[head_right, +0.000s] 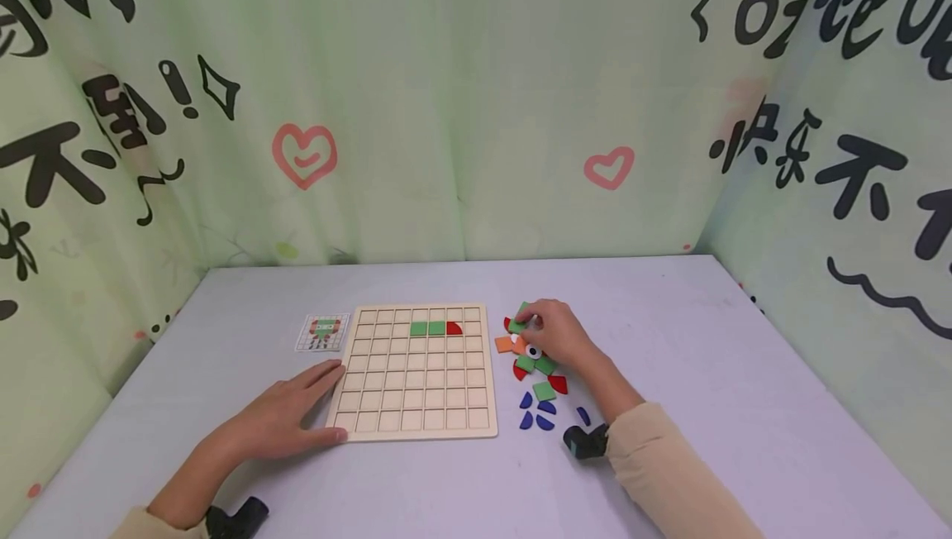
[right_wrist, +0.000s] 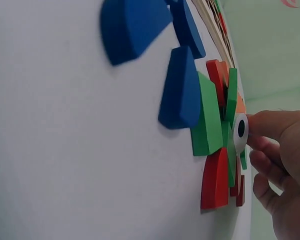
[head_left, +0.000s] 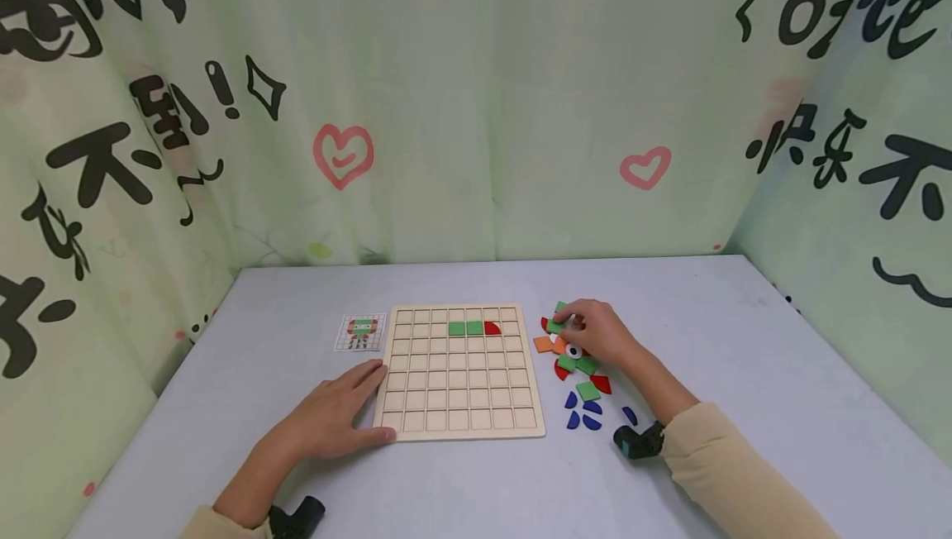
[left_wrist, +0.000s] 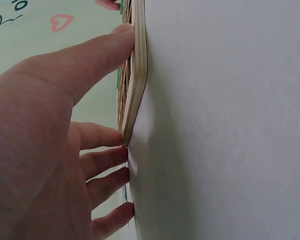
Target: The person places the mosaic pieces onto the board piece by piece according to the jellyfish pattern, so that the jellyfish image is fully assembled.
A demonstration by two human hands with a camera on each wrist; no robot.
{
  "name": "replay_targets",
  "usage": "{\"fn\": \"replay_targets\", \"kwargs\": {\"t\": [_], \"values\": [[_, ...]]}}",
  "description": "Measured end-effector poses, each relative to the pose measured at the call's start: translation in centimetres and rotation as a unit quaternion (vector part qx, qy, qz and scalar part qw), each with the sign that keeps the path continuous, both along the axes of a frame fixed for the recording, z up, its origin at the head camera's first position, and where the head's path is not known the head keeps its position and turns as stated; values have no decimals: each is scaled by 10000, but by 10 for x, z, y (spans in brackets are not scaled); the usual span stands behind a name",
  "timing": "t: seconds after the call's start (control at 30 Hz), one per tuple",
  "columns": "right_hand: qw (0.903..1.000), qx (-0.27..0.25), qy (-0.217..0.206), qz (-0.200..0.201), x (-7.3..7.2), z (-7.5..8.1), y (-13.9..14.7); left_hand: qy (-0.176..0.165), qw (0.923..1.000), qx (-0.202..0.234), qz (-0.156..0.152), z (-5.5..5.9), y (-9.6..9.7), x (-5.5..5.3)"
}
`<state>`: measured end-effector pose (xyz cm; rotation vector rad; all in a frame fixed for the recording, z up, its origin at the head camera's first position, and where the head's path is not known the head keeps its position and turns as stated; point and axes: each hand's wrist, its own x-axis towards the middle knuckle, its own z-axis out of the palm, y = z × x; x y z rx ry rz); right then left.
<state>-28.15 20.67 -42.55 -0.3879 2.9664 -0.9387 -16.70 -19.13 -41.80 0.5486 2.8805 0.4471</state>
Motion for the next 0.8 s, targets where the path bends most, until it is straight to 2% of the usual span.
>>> {"fn": "replay_targets", "kwargs": {"t": [0.8], "values": [[9985,-236,156,461,0,3,-37,19,10000,31,12,-1,-1,0]]}}
